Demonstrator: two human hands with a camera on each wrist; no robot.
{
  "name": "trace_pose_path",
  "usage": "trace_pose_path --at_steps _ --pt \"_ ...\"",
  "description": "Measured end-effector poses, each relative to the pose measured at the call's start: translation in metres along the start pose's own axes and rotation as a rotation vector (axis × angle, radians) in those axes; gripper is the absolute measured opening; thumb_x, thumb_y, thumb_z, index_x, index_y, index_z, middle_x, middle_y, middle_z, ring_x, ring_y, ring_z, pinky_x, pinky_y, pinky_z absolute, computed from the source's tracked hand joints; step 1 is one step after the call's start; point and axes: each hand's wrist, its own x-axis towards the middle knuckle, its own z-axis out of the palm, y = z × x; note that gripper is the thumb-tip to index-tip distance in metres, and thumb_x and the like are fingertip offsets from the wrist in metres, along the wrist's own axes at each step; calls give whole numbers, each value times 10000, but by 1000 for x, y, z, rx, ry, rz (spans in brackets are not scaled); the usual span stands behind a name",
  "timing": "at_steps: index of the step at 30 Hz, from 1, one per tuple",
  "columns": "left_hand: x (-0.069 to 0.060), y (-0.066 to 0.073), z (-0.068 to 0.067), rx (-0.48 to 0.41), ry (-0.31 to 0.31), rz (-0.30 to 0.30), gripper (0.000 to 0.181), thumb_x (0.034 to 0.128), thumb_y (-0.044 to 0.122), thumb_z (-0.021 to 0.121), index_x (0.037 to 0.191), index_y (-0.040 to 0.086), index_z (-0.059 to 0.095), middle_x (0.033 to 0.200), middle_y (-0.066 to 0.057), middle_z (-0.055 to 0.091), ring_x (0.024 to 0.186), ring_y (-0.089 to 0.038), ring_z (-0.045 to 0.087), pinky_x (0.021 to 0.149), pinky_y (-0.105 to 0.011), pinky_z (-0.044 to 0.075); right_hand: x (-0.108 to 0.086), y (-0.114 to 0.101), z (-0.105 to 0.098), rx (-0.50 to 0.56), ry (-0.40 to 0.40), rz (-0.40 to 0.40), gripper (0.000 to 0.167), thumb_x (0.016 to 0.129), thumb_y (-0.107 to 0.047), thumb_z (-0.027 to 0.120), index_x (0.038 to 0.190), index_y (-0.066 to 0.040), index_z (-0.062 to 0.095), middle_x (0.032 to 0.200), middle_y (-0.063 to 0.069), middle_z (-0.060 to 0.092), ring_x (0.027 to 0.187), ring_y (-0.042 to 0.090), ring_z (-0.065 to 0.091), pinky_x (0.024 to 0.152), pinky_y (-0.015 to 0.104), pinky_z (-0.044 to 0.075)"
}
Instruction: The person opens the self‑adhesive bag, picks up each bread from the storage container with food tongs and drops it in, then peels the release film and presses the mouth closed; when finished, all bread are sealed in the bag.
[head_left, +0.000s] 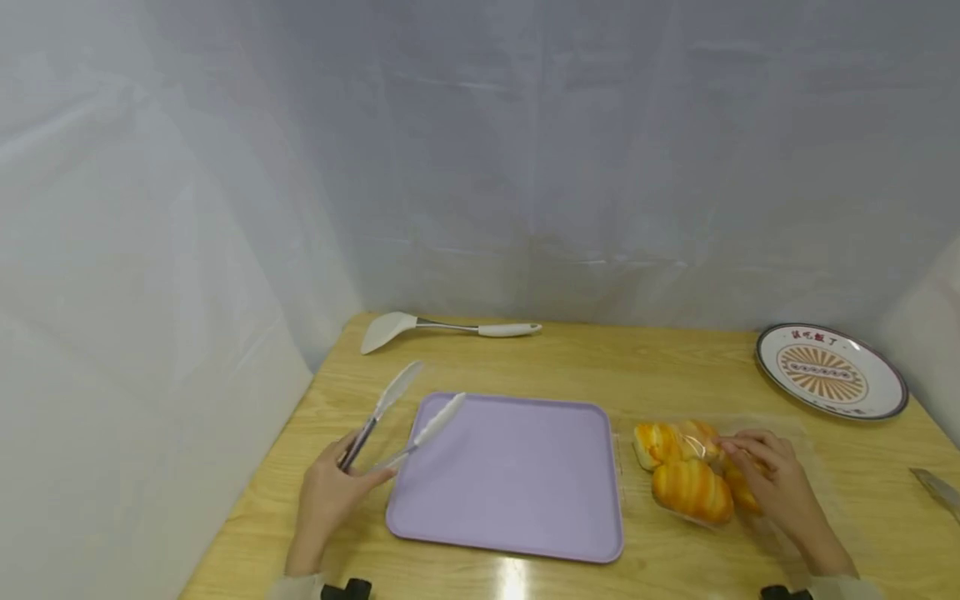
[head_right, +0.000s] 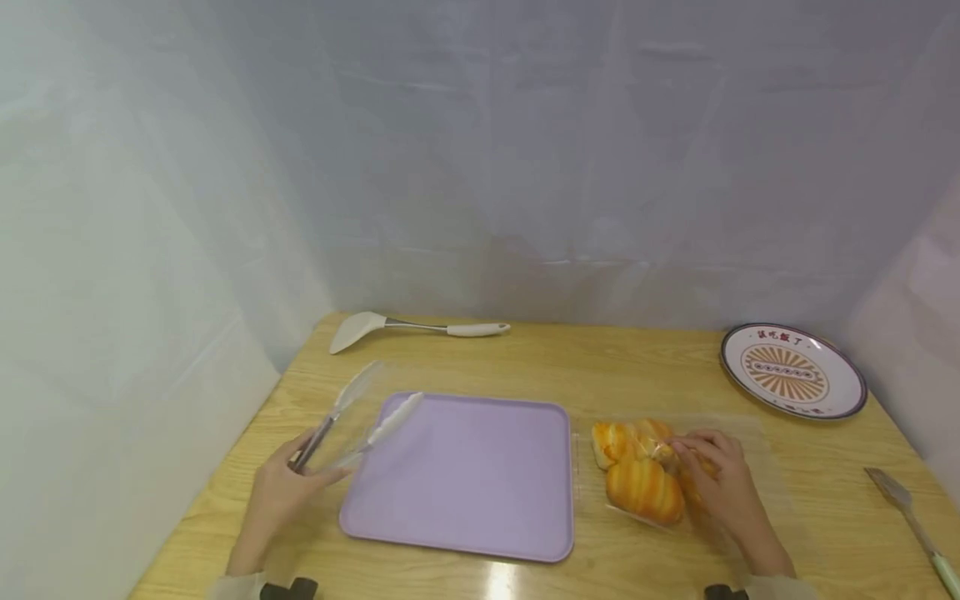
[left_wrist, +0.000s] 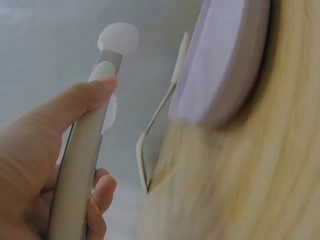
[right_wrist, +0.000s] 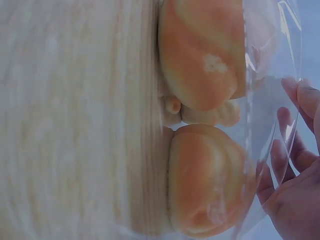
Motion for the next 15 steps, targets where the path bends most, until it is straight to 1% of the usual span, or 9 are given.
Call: trace_pose_path --at_steps 2,3,4,6,8,11,15 --pt "-1 -11 -10 33 -1 -47 979 692 519 834 1442 30 438 1110 -234 645 886 -320 633 738 -409 527 1 0 0 3 2 -1 124 886 100 603 921 57 713 1045 -332 503 1017 -85 391 868 81 260" --pt "-1 -16 -14 51 -4 -71 1023 697 545 819 1458 6 400 1210 -278 602 982 -398 618 807 -486 523 1 0 -1 6 2 -3 124 882 106 603 921 61 712 1045 -331 505 1017 -84 393 872 82 261" --pt "-1 -21 -18 66 -11 -95 1066 698 573 806 1467 -20 367 1298 -308 545 1079 -455 578 871 -550 497 1 0 -1 6 3 -6 125 882 106 603 921 60 713 1044 -332 507 1015 -84 394 870 81 261" --pt "-1 -31 -24 98 -19 -137 1115 695 622 782 1474 -37 334 1412 -332 445 1228 -517 480 972 -630 420 1 1 -1 8 3 -12 124 883 102 604 918 56 714 1044 -334 507 1012 -86 395 871 83 261" --pt "-1 -39 -27 113 -10 -172 1119 689 640 776 1469 -34 340 1401 -339 451 1233 -532 470 976 -633 413 1 2 0 11 3 -18 120 881 103 605 914 58 712 1048 -333 508 1009 -86 397 872 87 262" --pt "0 -48 -31 129 4 -198 1095 700 639 768 1453 -42 357 1384 -352 462 1213 -543 483 961 -622 427 1 2 0 18 -1 -24 111 882 98 607 912 62 708 1054 -330 510 1006 -85 399 870 90 263" --pt "1 -56 -34 118 -11 -249 1100 717 660 740 1454 -51 340 1392 -367 438 1220 -559 461 951 -624 431 1 1 0 20 -8 -25 104 883 95 607 919 72 702 1063 -328 512 1007 -82 400 864 88 267"
